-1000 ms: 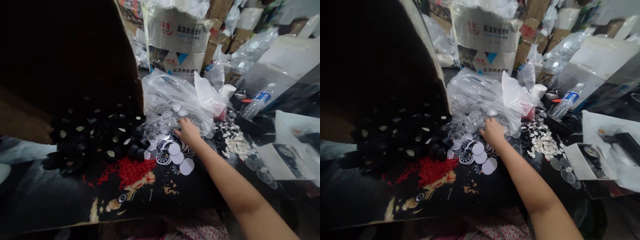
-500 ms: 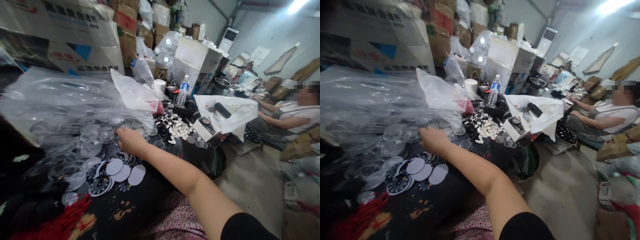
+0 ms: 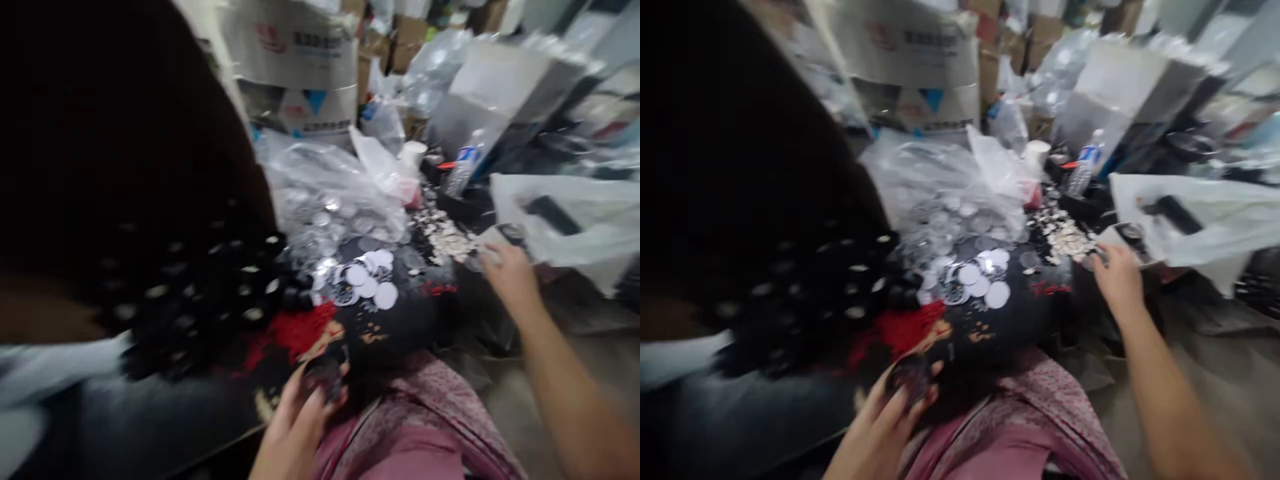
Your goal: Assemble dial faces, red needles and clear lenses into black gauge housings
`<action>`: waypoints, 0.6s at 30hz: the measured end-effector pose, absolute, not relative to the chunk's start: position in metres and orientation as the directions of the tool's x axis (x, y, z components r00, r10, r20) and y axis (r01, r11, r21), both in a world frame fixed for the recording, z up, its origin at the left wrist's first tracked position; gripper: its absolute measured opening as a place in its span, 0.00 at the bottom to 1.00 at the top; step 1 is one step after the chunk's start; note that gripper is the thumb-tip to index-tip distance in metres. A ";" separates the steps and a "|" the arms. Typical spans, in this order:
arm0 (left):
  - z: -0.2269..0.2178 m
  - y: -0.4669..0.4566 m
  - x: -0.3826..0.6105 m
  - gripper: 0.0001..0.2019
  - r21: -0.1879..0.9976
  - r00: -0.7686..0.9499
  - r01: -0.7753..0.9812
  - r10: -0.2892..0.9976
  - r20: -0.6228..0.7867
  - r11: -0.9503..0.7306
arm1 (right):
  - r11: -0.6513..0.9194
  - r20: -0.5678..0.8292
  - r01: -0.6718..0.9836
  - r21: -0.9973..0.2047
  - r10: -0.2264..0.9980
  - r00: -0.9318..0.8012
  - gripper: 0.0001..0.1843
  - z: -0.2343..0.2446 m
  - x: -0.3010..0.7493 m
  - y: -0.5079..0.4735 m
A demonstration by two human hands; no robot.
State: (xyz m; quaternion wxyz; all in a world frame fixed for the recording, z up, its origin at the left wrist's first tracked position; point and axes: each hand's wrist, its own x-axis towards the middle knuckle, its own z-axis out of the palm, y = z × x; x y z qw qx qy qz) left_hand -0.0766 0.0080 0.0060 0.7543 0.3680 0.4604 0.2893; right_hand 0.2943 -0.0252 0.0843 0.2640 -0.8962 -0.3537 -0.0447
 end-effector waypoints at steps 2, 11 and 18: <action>0.020 0.013 -0.074 0.22 0.725 0.456 -0.279 0.751 -0.477 0.630 | -0.502 0.208 0.701 -0.507 0.718 0.665 0.18 0.089 0.240 -0.014; 0.025 0.016 -0.106 0.21 0.697 0.547 -0.417 0.773 -0.320 0.583 | 0.042 -0.021 0.470 -0.882 0.992 -0.128 0.12 0.102 0.067 0.004; 0.023 0.006 -0.126 0.22 0.869 0.194 -0.293 0.915 -0.354 0.398 | 0.103 0.037 0.366 -0.925 0.983 -0.181 0.06 0.083 0.034 0.014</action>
